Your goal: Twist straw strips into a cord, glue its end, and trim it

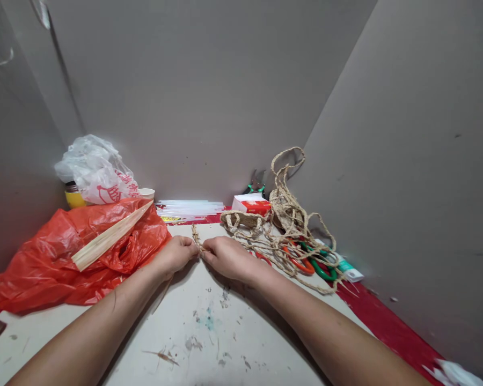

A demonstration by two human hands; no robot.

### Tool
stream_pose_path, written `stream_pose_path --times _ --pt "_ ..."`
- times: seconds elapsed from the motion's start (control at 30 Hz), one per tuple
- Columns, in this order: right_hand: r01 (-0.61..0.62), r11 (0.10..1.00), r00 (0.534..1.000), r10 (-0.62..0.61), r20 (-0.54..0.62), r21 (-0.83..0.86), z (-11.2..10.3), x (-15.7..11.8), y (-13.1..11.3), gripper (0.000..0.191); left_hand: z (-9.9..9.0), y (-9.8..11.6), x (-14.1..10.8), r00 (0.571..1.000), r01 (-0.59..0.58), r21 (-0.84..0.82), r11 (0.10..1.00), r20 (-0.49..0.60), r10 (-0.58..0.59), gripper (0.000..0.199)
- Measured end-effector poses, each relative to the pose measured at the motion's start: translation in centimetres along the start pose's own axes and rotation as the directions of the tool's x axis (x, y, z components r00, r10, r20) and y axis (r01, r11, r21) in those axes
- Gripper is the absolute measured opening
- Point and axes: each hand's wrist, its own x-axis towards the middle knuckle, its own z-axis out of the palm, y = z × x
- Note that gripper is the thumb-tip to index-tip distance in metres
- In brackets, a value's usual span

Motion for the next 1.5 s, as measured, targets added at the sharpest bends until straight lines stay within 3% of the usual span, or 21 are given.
stream_pose_path --times 0.17,0.37,0.5,0.53,0.63,0.7,0.77,0.8,0.83,0.9,0.97,1.1,1.3,1.4,1.5 --pt "-0.017 0.999 0.997 0.015 0.080 0.029 -1.1 -0.5 0.0 0.019 0.4 0.1 -0.2 1.000 0.008 -0.052 0.999 -0.011 -0.009 0.018" --pt "-0.054 0.994 0.962 0.028 0.272 0.092 0.8 -1.2 -1.3 0.028 0.1 0.5 -0.4 0.996 0.049 -0.169 0.984 0.083 -0.036 0.026" --pt "0.038 0.998 0.988 -0.030 0.148 -0.049 1.0 -2.1 -2.3 0.020 -0.3 0.8 -0.5 0.991 0.077 -0.237 0.968 0.126 -0.048 0.026" --pt "0.059 0.997 0.985 -0.049 0.163 -0.056 0.6 -2.2 -2.3 0.020 -0.4 0.9 -0.5 0.990 0.081 -0.252 0.964 0.135 -0.048 0.026" --pt "0.038 0.990 0.969 -0.070 0.235 0.138 -1.0 -1.9 -1.5 0.028 -0.8 1.1 -0.4 0.983 0.087 -0.301 0.950 0.179 -0.034 0.026" --pt "-0.002 0.946 0.997 -0.024 0.077 0.324 -1.7 -1.2 -0.5 0.030 -1.1 1.1 -0.4 0.977 0.093 -0.325 0.941 0.214 -0.023 0.026" --pt "0.009 0.900 0.991 0.050 -0.125 0.436 -1.8 -0.4 0.4 0.027 -1.4 1.1 -0.3 0.970 0.100 -0.335 0.937 0.242 -0.017 0.026" --pt "0.008 0.878 0.986 0.073 -0.151 0.479 -1.6 0.0 0.7 0.026 -1.4 1.1 -0.3 0.967 0.102 -0.336 0.936 0.253 -0.015 0.026" --pt "-0.013 0.847 0.991 0.084 -0.109 0.532 -1.3 0.3 0.8 0.025 -1.4 1.1 -0.3 0.965 0.103 -0.333 0.937 0.262 -0.013 0.026" --pt "-0.112 0.766 0.994 0.076 0.085 0.633 -0.4 0.6 0.8 0.027 -1.4 1.1 -0.4 0.962 0.097 -0.323 0.941 0.274 -0.006 0.026" --pt "-0.224 0.698 0.963 0.053 0.263 0.680 0.4 0.7 0.7 0.031 -1.3 1.1 -0.5 0.960 0.086 -0.303 0.949 0.279 0.002 0.025" --pt "-0.336 0.664 0.911 0.049 0.409 0.668 0.7 1.0 1.1 0.037 -1.1 1.1 -0.6 0.957 0.064 -0.230 0.971 0.290 0.005 0.024" --pt "-0.457 0.593 0.842 0.050 0.537 0.663 0.3 1.6 1.7 0.036 -1.2 1.2 -0.6 0.978 -0.006 -0.124 0.992 0.208 0.032 0.024" --pt "-0.475 0.544 0.847 0.069 0.527 0.692 0.3 1.6 1.7 0.033 -1.5 1.6 -0.7 0.981 -0.049 -0.032 0.998 0.186 0.054 0.021" --pt "-0.461 0.516 0.874 0.126 0.469 0.722 0.7 1.5 1.4 0.029 -1.8 2.2 -1.0 0.971 -0.017 0.024 1.000 0.238 0.011 0.013"
